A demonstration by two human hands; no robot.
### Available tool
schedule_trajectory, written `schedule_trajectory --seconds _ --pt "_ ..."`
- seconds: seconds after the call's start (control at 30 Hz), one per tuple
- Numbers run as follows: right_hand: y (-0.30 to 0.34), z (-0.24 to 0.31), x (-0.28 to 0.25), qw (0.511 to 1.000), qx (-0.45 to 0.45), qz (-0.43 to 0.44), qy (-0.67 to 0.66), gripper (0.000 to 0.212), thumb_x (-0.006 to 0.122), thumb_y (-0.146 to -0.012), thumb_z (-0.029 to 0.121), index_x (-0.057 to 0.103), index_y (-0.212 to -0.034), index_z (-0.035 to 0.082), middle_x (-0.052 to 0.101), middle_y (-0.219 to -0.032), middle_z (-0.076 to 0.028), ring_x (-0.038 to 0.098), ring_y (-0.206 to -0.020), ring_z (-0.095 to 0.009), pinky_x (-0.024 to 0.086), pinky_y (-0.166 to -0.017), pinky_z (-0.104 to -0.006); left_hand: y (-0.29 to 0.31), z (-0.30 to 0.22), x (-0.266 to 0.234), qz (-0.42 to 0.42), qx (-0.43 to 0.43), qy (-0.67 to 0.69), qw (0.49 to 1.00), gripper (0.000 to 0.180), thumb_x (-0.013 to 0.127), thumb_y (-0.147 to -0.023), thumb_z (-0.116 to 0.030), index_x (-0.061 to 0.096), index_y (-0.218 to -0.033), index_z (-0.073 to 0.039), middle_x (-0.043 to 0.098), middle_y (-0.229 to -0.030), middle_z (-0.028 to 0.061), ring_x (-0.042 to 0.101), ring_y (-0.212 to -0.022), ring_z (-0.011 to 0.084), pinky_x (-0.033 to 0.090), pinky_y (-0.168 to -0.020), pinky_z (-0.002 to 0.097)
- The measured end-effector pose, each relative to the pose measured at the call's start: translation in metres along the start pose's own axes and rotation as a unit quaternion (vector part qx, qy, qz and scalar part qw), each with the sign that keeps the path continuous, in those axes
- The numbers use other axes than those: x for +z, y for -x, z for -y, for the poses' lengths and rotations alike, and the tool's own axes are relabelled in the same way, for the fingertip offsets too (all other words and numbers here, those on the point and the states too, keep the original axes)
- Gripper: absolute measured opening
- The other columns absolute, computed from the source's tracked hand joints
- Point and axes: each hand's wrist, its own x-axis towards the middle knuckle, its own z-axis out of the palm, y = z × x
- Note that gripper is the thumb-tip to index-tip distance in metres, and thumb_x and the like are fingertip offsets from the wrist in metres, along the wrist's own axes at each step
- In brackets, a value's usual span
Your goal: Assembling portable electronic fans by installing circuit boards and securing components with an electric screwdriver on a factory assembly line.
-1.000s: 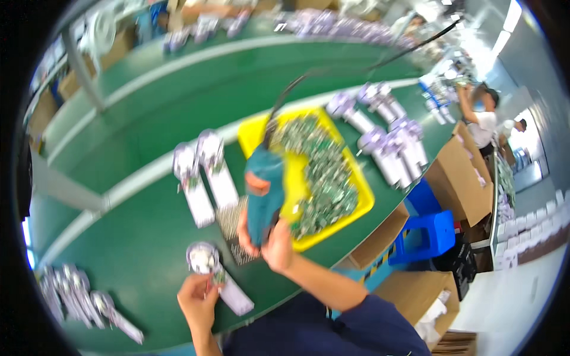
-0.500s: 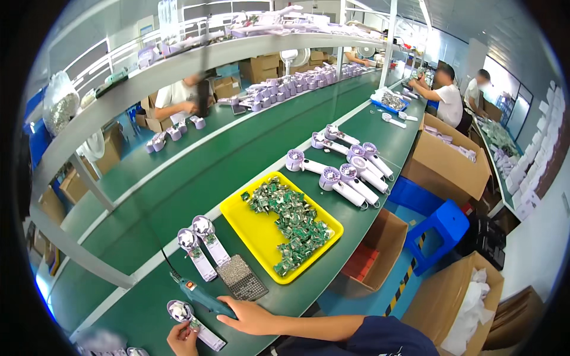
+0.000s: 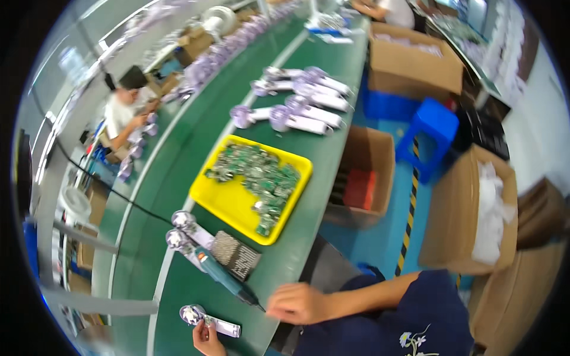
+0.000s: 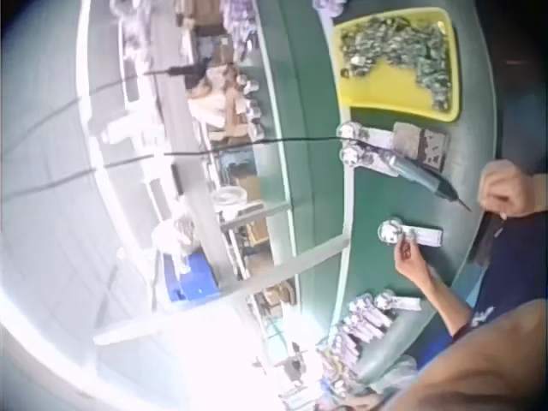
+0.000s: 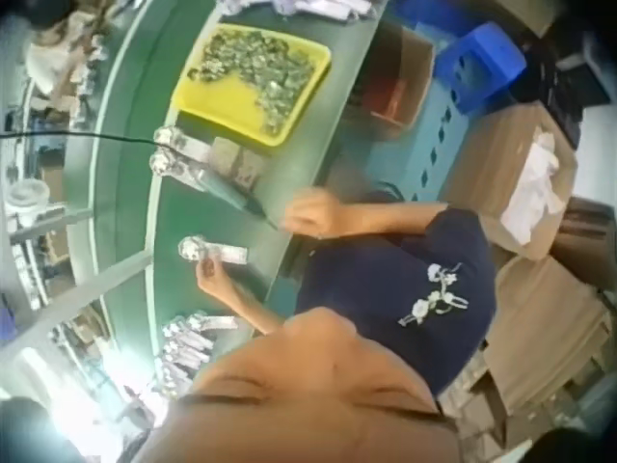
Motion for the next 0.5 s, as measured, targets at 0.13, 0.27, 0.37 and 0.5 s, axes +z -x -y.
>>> schedule_trajectory --seconds 0.13,0.27,0.37,0.5 --pt "0.087 -0.041 -0.078 0.934 0.332 -0.123 0.042 0.019 0.055 -0.093 0.013 0.057 -0.077 0.003 0.054 -0.064 -0.008 0.053 -0.056 -0.02 0.042 -0.052 -0.0324 -0.002 0.002 -0.015 0.011 0.031 -0.048 0.998 0.027 0.073 -0.081 -0.002 0.067 -0.107 0.003 0.068 -0.097 0.0112 0.062 -0.087 0.0177 0.051 -0.077 0.0292" --pt "0.156 -0.114 -0.154 0.795 0.458 -0.396 0.044 0.016 0.045 -0.098 0.011 0.052 -0.111 0.004 0.054 -0.061 -0.005 0.056 -0.057 -0.013 0.047 -0.054 -0.0301 -0.009 0.005 -0.024 0.026 -0.003 -0.125 0.992 0.03 0.072 -0.082 -0.002 0.064 -0.111 0.006 0.068 -0.106 0.0161 0.063 -0.095 0.0211 0.052 -0.085 0.0321" --pt "0.183 -0.191 -0.224 0.787 0.38 -0.485 0.025 0.039 0.048 -0.101 0.026 0.037 -0.135 0.008 0.06 -0.079 -0.007 0.062 -0.067 -0.016 0.053 -0.066 -0.0308 -0.009 -0.007 -0.026 0.029 -0.017 -0.202 0.979 0.039 0.07 -0.084 -0.007 0.061 -0.119 0.007 0.066 -0.112 0.0164 0.062 -0.099 0.024 0.05 -0.089 0.0345" --pt "0.194 -0.302 -0.291 0.694 0.494 -0.519 -0.069 0.039 0.057 -0.095 0.018 0.043 -0.129 0.007 0.059 -0.104 -0.009 0.065 -0.078 -0.017 0.054 -0.065 -0.0296 -0.016 -0.012 -0.049 0.098 -0.11 -0.253 0.956 0.051 0.067 -0.089 -0.02 0.051 -0.132 0.003 0.057 -0.129 0.0189 0.056 -0.115 0.0267 0.046 -0.096 0.038"
